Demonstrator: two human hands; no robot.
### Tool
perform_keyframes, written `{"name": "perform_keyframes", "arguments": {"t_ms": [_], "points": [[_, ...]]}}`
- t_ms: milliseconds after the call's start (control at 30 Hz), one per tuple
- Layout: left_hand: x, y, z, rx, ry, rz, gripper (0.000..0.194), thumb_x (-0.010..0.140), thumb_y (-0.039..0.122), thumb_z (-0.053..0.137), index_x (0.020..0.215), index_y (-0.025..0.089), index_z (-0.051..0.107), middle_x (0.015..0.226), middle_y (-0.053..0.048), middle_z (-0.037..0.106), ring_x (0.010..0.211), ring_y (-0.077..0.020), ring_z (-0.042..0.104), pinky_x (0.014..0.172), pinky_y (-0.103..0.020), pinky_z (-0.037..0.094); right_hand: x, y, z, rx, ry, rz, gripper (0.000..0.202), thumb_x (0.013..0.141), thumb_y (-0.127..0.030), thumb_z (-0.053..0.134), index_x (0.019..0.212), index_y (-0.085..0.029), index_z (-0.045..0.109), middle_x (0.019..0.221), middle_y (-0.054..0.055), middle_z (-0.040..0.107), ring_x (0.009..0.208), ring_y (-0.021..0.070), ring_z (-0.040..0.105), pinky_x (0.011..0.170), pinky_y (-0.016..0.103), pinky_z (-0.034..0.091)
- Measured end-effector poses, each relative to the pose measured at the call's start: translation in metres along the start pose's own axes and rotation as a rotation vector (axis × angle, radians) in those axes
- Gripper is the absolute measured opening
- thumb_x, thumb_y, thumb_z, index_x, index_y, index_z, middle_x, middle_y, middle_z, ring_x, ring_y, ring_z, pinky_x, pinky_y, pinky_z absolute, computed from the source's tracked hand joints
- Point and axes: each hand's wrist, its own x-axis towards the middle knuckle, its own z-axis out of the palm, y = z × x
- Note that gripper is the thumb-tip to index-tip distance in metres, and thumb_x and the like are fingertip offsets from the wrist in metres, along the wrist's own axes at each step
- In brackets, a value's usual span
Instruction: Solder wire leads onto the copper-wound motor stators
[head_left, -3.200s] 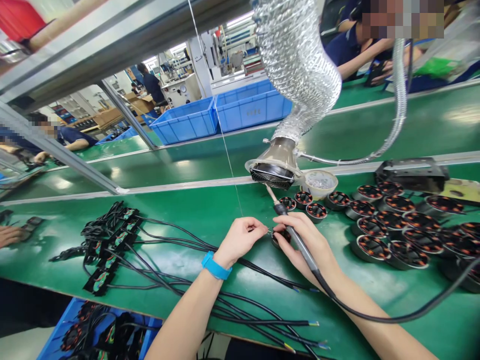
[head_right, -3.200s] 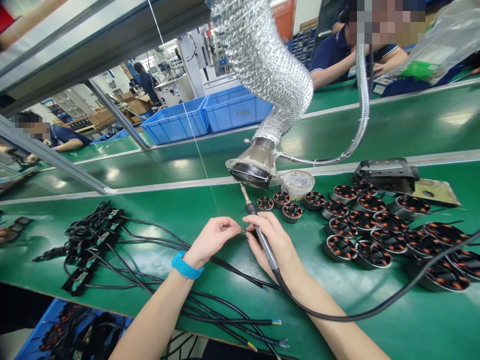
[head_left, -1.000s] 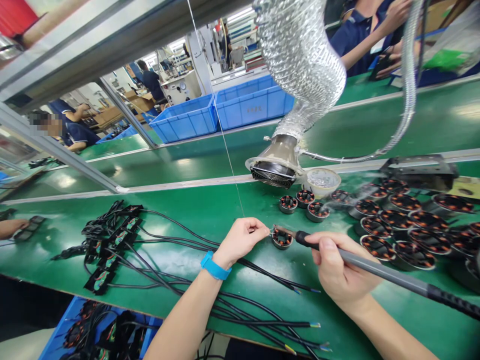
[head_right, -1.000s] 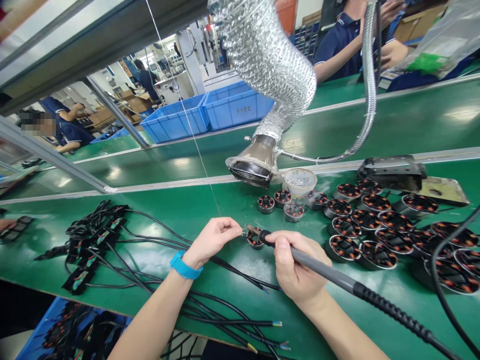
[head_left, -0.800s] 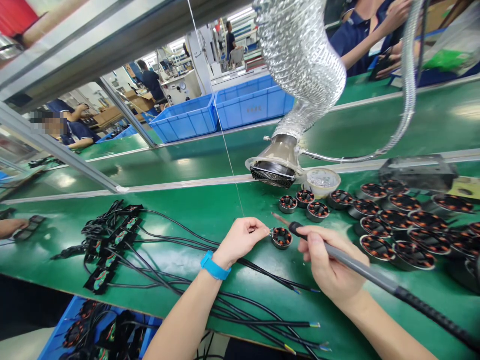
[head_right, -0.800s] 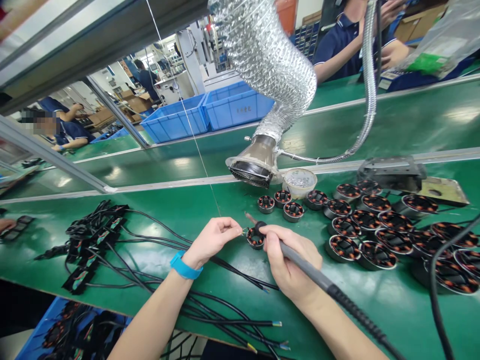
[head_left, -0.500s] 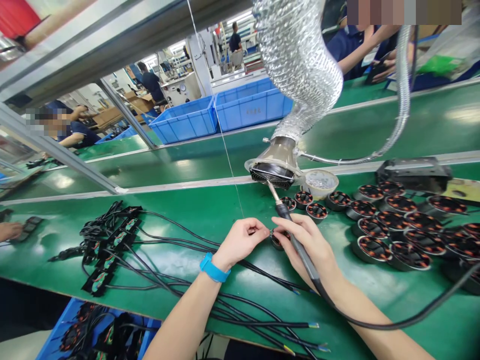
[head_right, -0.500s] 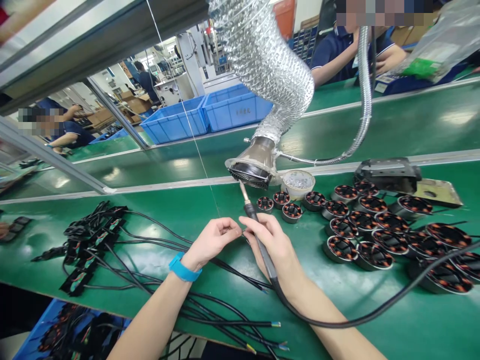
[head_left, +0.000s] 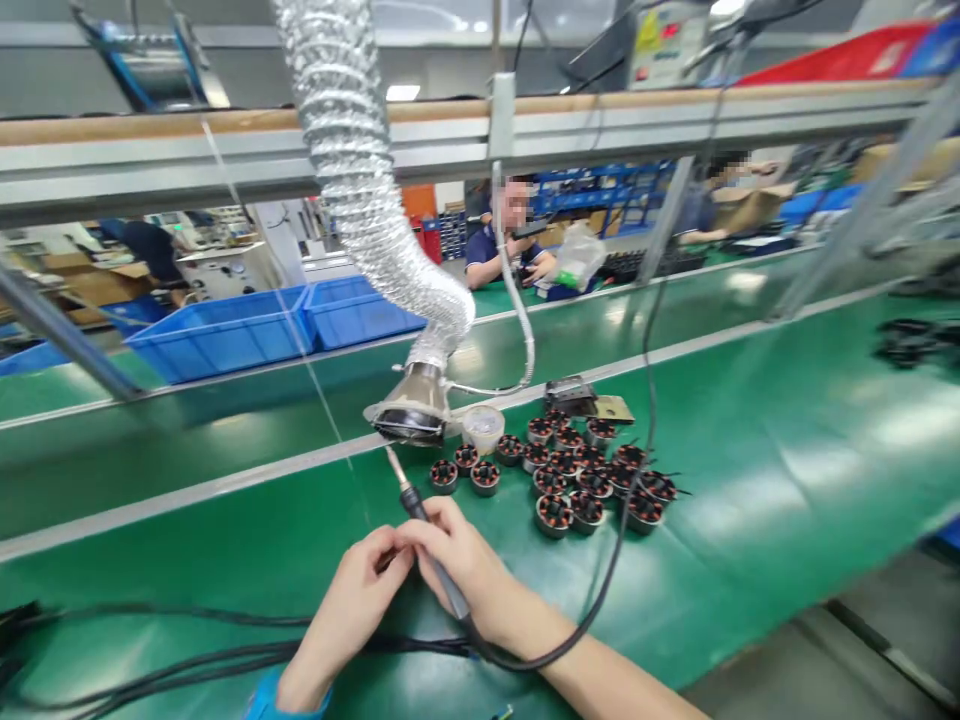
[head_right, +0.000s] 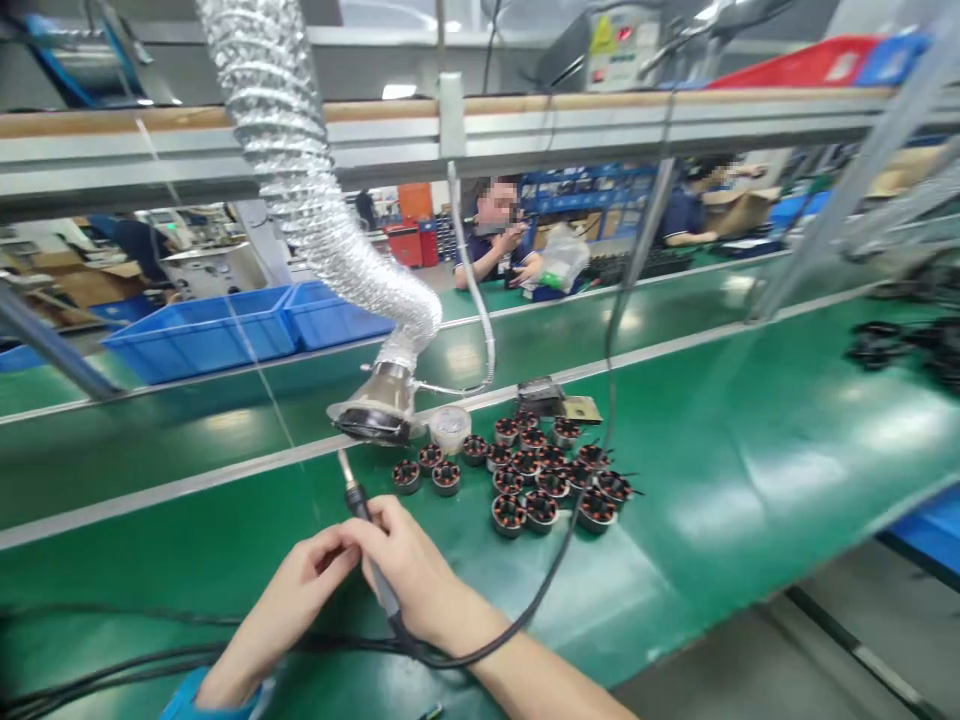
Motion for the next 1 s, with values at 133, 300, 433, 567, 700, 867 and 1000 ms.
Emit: {"name": "perform_keyframes", "arguments": {"t_ms": [133, 300, 433, 567, 700, 867, 1000], "points": [[0.000, -0.004, 0.000, -0.069, -0.091, -0.070, 0.044, 0.084, 0.057, 0.063, 0.082, 0.013, 0.066, 0.071, -0.002, 0.056, 0.063, -0.0130, 0.045, 0.061, -0.024, 0.039, -0.006, -0.006, -0.001, -0.080, 0.002, -0.032, 0.051, 0.077, 0.004, 0.048, 0.118, -0.025, 0.058, 0.102, 0.005, 0.050, 0.086, 0.0148, 0.051, 0.074, 0.025, 0.048], [0.002, 0.001, -0.001, -0.170, -0.183, -0.133, 0.048, 0.081, 0.060, 0.065, 0.077, 0.012, 0.063, 0.060, 0.002, 0.048, 0.054, -0.0096, 0.040, 0.054, -0.022, 0.032, -0.013, -0.005, 0.000, -0.131, 0.038, -0.017, 0.047, 0.080, 0.002, 0.047, 0.119, -0.024, 0.056, 0.103, 0.006, 0.049, 0.086, 0.0140, 0.050, 0.074, 0.023, 0.047], [0.003, 0.002, 0.001, -0.235, -0.161, -0.152, 0.046, 0.082, 0.057, 0.066, 0.078, 0.011, 0.063, 0.056, 0.002, 0.049, 0.053, -0.0092, 0.041, 0.055, -0.022, 0.032, -0.016, -0.003, 0.000, -0.222, 0.020, -0.073, 0.049, 0.083, 0.001, 0.045, 0.124, -0.025, 0.055, 0.104, 0.006, 0.051, 0.087, 0.0153, 0.050, 0.075, 0.024, 0.048], [0.004, 0.003, 0.003, -0.302, -0.090, -0.165, 0.037, 0.081, 0.048, 0.068, 0.072, 0.012, 0.063, 0.052, 0.003, 0.047, 0.049, -0.0083, 0.041, 0.052, -0.022, 0.031, -0.016, -0.003, 0.002, -0.211, 0.064, -0.128, 0.042, 0.091, -0.007, 0.045, 0.126, -0.027, 0.057, 0.107, 0.006, 0.057, 0.094, 0.0184, 0.055, 0.081, 0.029, 0.051], [0.005, 0.003, 0.001, -0.379, -0.041, -0.208, 0.031, 0.076, 0.040, 0.072, 0.071, 0.011, 0.064, 0.054, 0.003, 0.050, 0.046, -0.0067, 0.040, 0.049, -0.021, 0.031, -0.014, -0.001, 0.000, -0.069, 0.175, -0.076, 0.035, 0.094, -0.011, 0.048, 0.125, -0.025, 0.056, 0.109, 0.006, 0.056, 0.094, 0.0159, 0.061, 0.079, 0.025, 0.053], [0.006, 0.003, -0.001, -0.400, -0.018, -0.238, 0.027, 0.072, 0.036, 0.073, 0.074, 0.009, 0.068, 0.054, 0.002, 0.053, 0.043, -0.0055, 0.041, 0.047, -0.021, 0.029, -0.022, 0.000, -0.014, -0.039, 0.294, 0.009, 0.035, 0.093, -0.011, 0.054, 0.126, -0.024, 0.054, 0.107, 0.006, 0.058, 0.094, 0.0157, 0.066, 0.087, 0.029, 0.054], [0.006, 0.002, 0.000, -0.401, -0.018, -0.251, 0.026, 0.072, 0.035, 0.072, 0.074, 0.009, 0.069, 0.053, 0.003, 0.051, 0.043, -0.0055, 0.040, 0.046, -0.021, 0.028, -0.029, 0.002, -0.014, -0.040, 0.252, 0.051, 0.034, 0.094, -0.013, 0.055, 0.127, -0.024, 0.053, 0.105, 0.006, 0.060, 0.096, 0.0175, 0.067, 0.089, 0.031, 0.055]]}}
